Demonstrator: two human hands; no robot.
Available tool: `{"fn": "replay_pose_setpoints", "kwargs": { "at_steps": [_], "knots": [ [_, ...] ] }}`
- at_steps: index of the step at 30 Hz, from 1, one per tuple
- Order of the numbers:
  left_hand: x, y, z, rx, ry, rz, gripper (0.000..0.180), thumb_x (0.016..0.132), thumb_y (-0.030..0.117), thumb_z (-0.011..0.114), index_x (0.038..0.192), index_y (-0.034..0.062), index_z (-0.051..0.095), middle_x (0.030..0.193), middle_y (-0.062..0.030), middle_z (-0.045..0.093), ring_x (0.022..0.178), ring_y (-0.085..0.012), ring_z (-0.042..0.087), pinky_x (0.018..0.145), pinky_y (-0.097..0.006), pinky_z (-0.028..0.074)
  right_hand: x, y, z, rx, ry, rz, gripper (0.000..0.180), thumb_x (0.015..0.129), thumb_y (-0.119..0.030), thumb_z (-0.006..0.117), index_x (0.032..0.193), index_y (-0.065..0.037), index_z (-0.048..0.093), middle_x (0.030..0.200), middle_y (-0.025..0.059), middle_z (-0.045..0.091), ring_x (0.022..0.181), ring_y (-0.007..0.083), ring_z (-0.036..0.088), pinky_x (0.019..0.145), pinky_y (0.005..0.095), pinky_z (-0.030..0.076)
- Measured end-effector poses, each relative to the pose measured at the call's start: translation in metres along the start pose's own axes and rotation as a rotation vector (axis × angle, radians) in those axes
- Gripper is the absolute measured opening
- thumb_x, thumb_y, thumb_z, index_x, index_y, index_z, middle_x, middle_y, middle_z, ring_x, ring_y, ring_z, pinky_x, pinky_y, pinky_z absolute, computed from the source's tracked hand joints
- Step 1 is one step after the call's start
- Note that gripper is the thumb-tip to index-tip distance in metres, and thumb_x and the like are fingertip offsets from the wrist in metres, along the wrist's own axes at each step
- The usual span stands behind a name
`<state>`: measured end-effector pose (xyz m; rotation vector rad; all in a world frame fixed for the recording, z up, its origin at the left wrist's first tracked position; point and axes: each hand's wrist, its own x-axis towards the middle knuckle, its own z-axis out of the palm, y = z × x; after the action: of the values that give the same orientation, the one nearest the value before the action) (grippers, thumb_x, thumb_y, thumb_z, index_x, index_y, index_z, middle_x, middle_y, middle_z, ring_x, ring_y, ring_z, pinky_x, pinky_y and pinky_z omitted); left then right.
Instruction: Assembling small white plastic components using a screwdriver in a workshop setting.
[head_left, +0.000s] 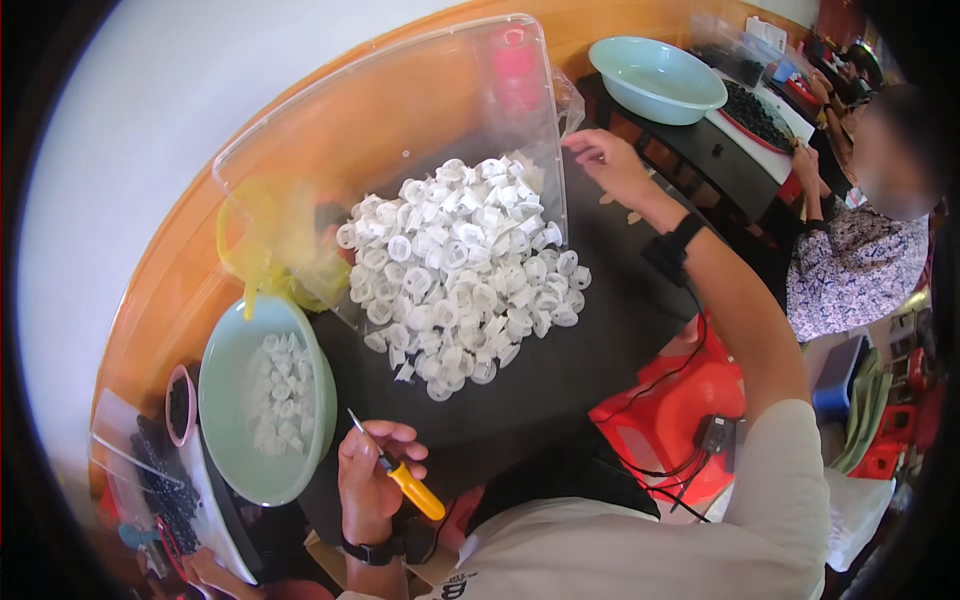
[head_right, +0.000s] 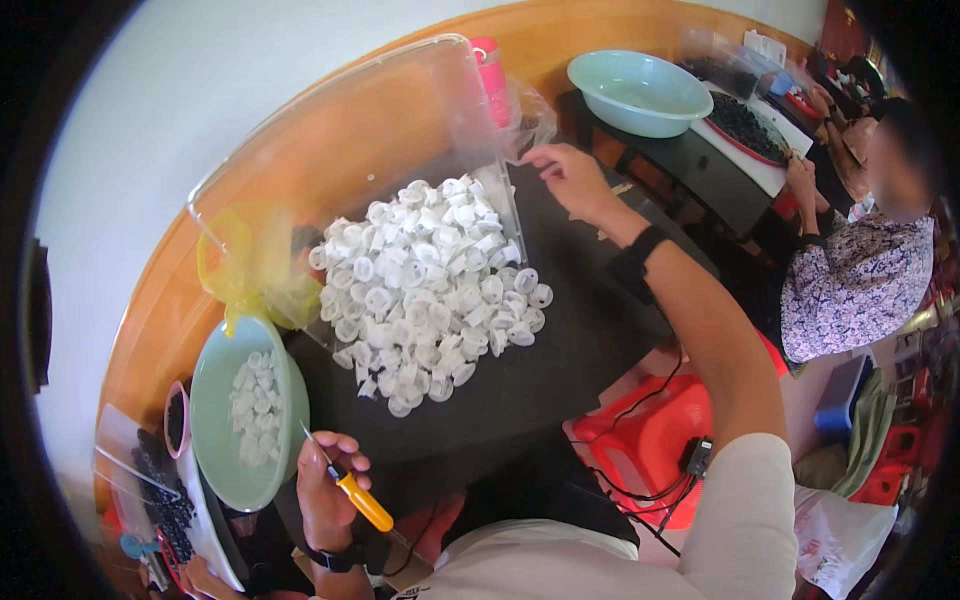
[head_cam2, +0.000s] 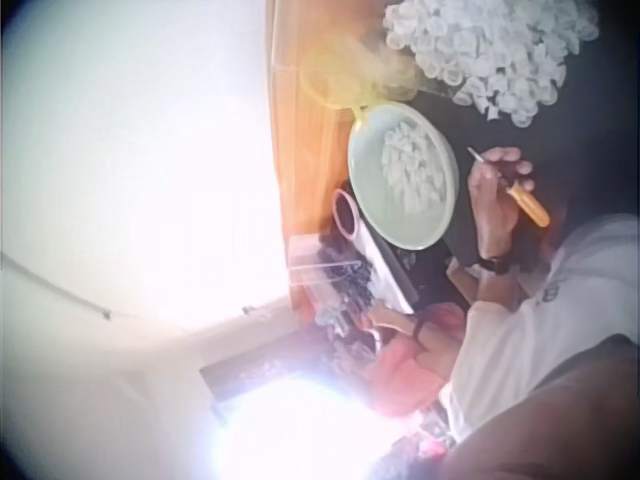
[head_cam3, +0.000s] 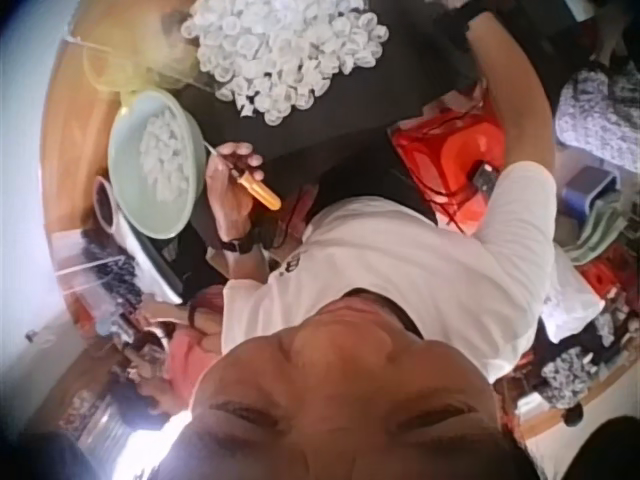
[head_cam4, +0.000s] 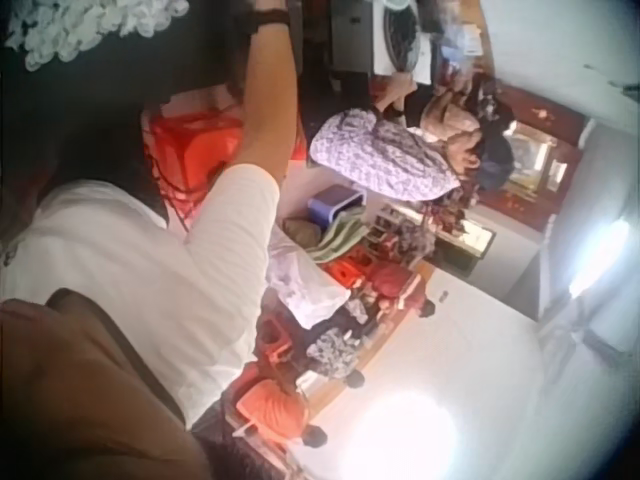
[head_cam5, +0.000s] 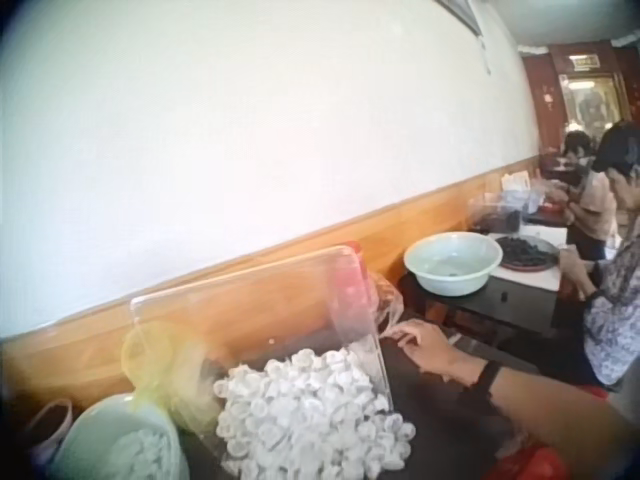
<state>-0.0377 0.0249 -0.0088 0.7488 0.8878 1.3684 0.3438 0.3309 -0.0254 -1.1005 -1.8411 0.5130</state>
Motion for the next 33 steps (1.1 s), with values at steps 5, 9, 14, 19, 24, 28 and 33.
{"fn": "replay_pose_setpoints", "kwargs": {
  "at_steps": [5, 9, 14, 19, 24, 28, 33],
  "knots": [
    [-0.019, -0.002, 0.008, 0.105, -0.053, 0.03, 0.031, 0.094, 0.031, 0.057, 0.111, 0.0049, 0.057, 0.107, -0.014, 0.061, 0.095, -0.0281, 0.062, 0.072, -0.042, 0.055, -0.073, -0.125, 0.003, 0.235, -0.194, 0.075, 0.024, 0.085, -0.001, 0.058, 0.108, -0.004, 0.064, 0.096, 0.0059, 0.063, 0.087, 0.0119, 0.059, 0.078, 0.0267, 0.048],
    [-0.024, -0.016, 0.044, -0.009, -0.248, 0.068, 0.029, 0.097, 0.02, 0.051, 0.114, -0.0023, 0.059, 0.114, -0.0161, 0.061, 0.103, -0.0264, 0.062, 0.082, -0.041, 0.054, -0.169, -0.229, 0.034, 0.59, -0.61, 0.157, 0.052, 0.089, -0.017, 0.065, 0.136, -0.007, 0.043, 0.111, 0.0064, 0.057, 0.098, 0.013, 0.056, 0.087, 0.0303, 0.046],
    [-0.024, -0.036, 0.065, 0.057, -0.335, 0.094, 0.022, 0.097, 0.011, 0.052, 0.109, -0.0026, 0.063, 0.107, -0.0117, 0.064, 0.096, -0.0159, 0.062, 0.082, -0.028, 0.05, -0.236, -0.246, 0.065, 0.909, -0.682, 0.175, 0.097, 0.087, -0.012, 0.068, 0.152, -0.015, -0.005, 0.141, 0.0119, 0.032, 0.11, 0.0145, 0.048, 0.092, 0.0329, 0.047],
    [-0.018, -0.018, 0.052, 0.557, -0.466, 0.125, 0.017, 0.091, 0.01, 0.058, 0.1, -0.0006, 0.067, 0.099, -0.0083, 0.067, 0.09, -0.0162, 0.063, 0.079, -0.027, 0.049, -0.273, -0.231, 0.062, 0.938, -0.639, 0.502, 0.083, 0.093, -0.007, 0.056, 0.152, -0.015, -0.001, 0.114, 0.0079, 0.054, 0.071, 0.0086, 0.052, 0.062, 0.0211, 0.046],
    [0.025, 0.004, 0.008, 1.048, -0.128, 0.387, 0.018, 0.083, 0.007, 0.067, 0.099, -0.0021, 0.064, 0.092, -0.0114, 0.068, 0.087, -0.0176, 0.065, 0.077, -0.029, 0.051, -0.297, -0.219, 0.046, 0.795, -0.386, 0.645, 0.05, 0.095, -0.012, 0.054, 0.142, -0.009, 0.039, 0.075, -0.0005, 0.054, 0.055, 0.0032, 0.041, 0.05, 0.0168, 0.034],
    [0.043, -0.014, 0.004, 1.279, -0.208, 0.474, 0.027, 0.074, 0.005, 0.073, 0.099, 0.003, 0.062, 0.09, -0.0094, 0.063, 0.083, -0.0222, 0.064, 0.071, -0.032, 0.051, -0.313, -0.217, 0.052, 0.887, -0.166, 0.629, 0.036, 0.095, -0.015, 0.056, 0.129, -0.005, 0.052, 0.068, -0.0034, 0.047, 0.052, 0.0023, 0.037, 0.046, 0.0177, 0.03],
    [0.053, -0.025, 0.02, 1.461, -0.257, 0.742, 0.033, 0.068, 0.006, 0.075, 0.099, 0.0075, 0.063, 0.087, -0.0079, 0.058, 0.081, -0.0272, 0.059, 0.071, -0.035, 0.048, -0.323, -0.21, 0.063, 0.939, -0.121, 0.657, 0.027, 0.094, -0.016, 0.058, 0.118, -0.004, 0.057, 0.065, -0.0044, 0.048, 0.053, 0.0026, 0.041, 0.046, 0.0182, 0.031]
  ]
}}
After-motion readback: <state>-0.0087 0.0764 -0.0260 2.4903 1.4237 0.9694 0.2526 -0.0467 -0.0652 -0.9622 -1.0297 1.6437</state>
